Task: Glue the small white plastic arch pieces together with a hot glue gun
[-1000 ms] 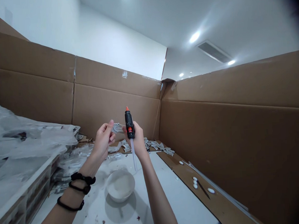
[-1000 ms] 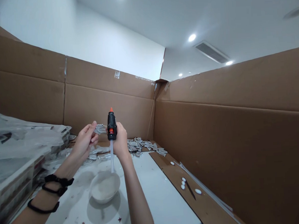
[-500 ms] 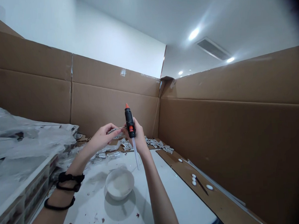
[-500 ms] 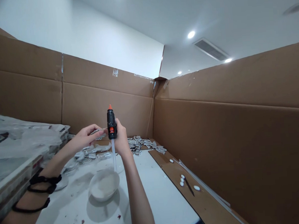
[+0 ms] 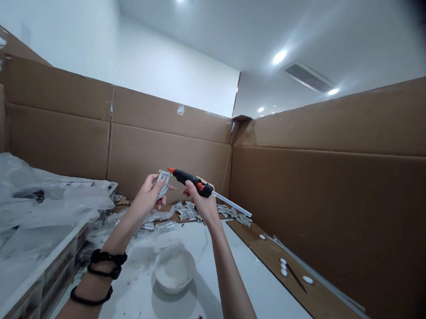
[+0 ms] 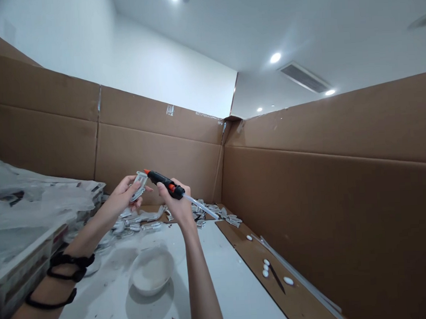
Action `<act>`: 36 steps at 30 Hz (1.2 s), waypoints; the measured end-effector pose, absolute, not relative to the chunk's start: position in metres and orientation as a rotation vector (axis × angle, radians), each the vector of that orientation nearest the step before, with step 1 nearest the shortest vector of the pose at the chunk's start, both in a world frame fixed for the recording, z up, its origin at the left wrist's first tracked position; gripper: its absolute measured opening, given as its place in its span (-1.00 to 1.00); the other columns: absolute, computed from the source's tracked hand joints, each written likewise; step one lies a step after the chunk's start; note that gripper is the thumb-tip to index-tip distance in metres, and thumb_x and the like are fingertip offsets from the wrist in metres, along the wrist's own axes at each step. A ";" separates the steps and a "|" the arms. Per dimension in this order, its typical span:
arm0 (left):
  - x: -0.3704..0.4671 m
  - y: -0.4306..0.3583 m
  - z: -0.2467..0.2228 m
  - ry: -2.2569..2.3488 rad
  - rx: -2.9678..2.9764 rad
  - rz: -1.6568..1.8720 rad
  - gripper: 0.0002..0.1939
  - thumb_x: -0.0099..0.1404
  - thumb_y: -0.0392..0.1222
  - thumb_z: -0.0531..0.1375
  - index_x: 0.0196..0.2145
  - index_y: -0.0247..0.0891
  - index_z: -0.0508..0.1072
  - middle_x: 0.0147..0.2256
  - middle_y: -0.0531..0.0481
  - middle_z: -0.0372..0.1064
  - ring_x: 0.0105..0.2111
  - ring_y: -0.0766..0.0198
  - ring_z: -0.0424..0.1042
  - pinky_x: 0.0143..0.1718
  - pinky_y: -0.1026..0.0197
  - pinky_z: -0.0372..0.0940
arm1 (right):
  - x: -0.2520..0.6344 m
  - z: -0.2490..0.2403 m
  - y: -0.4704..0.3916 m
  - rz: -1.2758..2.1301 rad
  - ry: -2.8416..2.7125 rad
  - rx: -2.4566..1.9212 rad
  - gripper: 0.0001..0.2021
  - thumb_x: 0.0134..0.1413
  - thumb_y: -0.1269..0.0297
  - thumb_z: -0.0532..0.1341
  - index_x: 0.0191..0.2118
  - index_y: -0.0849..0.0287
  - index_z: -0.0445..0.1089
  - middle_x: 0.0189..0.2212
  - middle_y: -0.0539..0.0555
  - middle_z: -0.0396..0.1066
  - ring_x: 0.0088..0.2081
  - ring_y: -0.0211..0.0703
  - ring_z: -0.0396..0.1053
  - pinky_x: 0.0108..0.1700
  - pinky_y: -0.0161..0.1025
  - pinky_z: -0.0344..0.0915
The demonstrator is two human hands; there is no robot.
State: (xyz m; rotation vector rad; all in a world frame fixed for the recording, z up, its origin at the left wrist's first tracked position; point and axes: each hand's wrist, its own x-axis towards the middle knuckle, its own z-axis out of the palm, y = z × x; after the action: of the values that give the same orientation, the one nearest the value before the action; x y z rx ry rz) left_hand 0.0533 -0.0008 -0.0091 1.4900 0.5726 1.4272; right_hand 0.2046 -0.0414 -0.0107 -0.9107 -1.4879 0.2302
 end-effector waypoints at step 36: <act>0.060 0.008 -0.016 0.592 1.553 1.492 -0.74 0.24 -0.05 0.09 -0.18 -0.21 0.19 -0.42 0.05 0.37 -0.75 0.46 0.20 -0.79 0.40 0.04 | 0.208 -0.019 -0.029 0.089 -1.477 -1.047 -0.58 -0.03 -0.11 0.12 -0.58 0.19 0.21 -0.68 -0.05 0.11 -0.58 -0.30 0.11 -0.54 -0.36 0.05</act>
State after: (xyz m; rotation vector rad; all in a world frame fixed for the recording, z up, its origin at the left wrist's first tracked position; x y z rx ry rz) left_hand 0.0598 0.0079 -0.0162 1.5527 0.5918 1.4917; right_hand 0.2084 -0.0291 -0.0192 -1.0467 -1.4769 0.0887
